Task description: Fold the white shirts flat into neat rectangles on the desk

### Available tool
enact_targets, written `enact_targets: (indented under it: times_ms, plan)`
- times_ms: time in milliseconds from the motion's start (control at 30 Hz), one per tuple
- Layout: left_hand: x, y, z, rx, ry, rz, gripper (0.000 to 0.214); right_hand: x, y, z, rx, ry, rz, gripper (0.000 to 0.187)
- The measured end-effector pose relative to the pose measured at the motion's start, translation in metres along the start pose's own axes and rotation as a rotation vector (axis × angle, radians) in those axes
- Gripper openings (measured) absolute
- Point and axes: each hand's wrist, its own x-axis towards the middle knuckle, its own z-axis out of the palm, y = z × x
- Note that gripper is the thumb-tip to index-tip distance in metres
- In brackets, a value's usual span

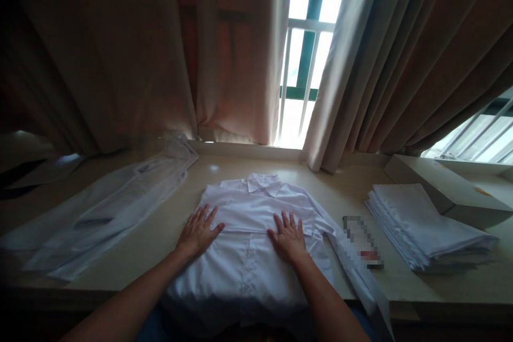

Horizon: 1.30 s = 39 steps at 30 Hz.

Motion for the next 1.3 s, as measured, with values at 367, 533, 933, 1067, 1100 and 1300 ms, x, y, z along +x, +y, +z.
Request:
enact_targets:
  times_ms: [367,533,933,1067,1100,1300]
  plan:
    - [0.002,-0.002,0.000,-0.018,0.000,0.016,0.076,-0.004,0.015,0.009,0.006,0.014,-0.023,0.068]
    - [0.002,-0.001,-0.001,-0.006,0.001,0.018,0.075,-0.004,0.011,0.004,0.009,-0.020,-0.021,0.068]
    - [0.011,-0.010,0.010,0.017,0.033,0.019,0.077,-0.193,0.173,-0.010,0.037,0.602,0.489,0.061]
    - [0.011,-0.008,0.006,0.029,0.012,0.019,0.078,-0.255,0.237,0.016,0.428,0.510,0.879,0.061]
    - [0.011,-0.007,0.005,0.035,0.001,0.015,0.078,-0.264,0.243,0.025,0.551,0.454,0.932,0.059]
    - [0.011,-0.006,0.004,0.044,-0.015,0.006,0.078,-0.275,0.232,0.072,0.675,0.259,0.954,0.041]
